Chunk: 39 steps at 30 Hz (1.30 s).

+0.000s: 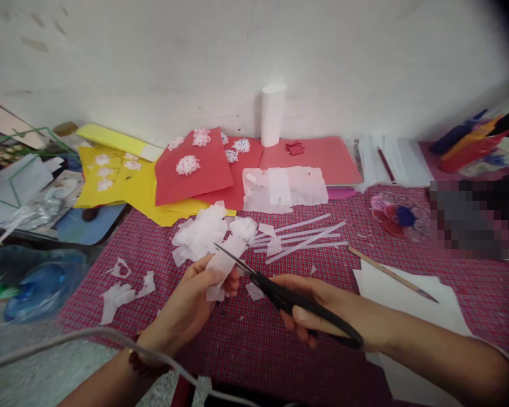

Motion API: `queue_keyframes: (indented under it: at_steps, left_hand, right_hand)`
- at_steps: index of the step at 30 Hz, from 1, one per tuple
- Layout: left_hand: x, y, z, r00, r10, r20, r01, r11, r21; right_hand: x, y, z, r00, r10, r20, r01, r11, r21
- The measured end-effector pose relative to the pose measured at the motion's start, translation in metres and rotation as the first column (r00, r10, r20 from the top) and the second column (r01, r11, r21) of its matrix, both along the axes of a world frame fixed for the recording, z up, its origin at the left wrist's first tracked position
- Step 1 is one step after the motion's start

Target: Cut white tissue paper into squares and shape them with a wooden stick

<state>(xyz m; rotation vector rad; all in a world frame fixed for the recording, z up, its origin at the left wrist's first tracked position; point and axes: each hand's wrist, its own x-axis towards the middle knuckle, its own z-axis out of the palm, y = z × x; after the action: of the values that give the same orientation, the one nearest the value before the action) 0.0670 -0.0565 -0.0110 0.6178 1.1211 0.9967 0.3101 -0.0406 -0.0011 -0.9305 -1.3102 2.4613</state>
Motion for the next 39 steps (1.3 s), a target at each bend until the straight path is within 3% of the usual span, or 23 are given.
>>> queue_keyframes:
  at_steps: [5, 9, 14, 19, 26, 34, 39]
  left_hand:
    - [-0.001, 0.003, 0.006, 0.997, -0.034, 0.07, 0.036, 0.999, -0.03]
    - [-0.009, 0.002, 0.013, 0.997, -0.038, 0.06, 0.043, 0.996, -0.081]
    - [-0.018, 0.007, 0.014, 0.991, 0.073, -0.116, -0.081, 0.994, -0.067]
    - [-0.019, 0.019, 0.013, 0.969, 0.212, -0.129, -0.212, 0.977, 0.012]
    - [-0.009, 0.017, 0.007, 0.992, -0.069, -0.108, 0.06, 0.995, -0.083]
    - [-0.009, 0.019, 0.009, 0.977, -0.151, -0.148, 0.141, 0.987, -0.079]
    - [-0.013, 0.025, 0.01, 0.974, -0.2, -0.107, 0.193, 0.978, -0.078]
  right_hand:
    - [-0.001, -0.003, -0.001, 0.997, -0.059, 0.059, 0.061, 0.997, -0.036]
    - [0.001, -0.001, -0.004, 0.993, -0.116, 0.011, 0.116, 0.993, -0.031]
    - [0.004, 0.003, -0.006, 0.993, -0.101, -0.063, 0.096, 0.993, -0.074]
    - [0.007, 0.004, -0.001, 0.999, -0.019, -0.046, 0.016, 0.998, -0.065]
    - [0.003, 0.01, -0.003, 0.997, 0.058, -0.05, -0.058, 0.998, 0.014]
    - [-0.002, 0.012, -0.005, 0.998, 0.046, -0.044, -0.044, 0.998, 0.041]
    - [-0.002, 0.011, -0.008, 0.999, -0.004, 0.046, 0.003, 1.0, 0.015]
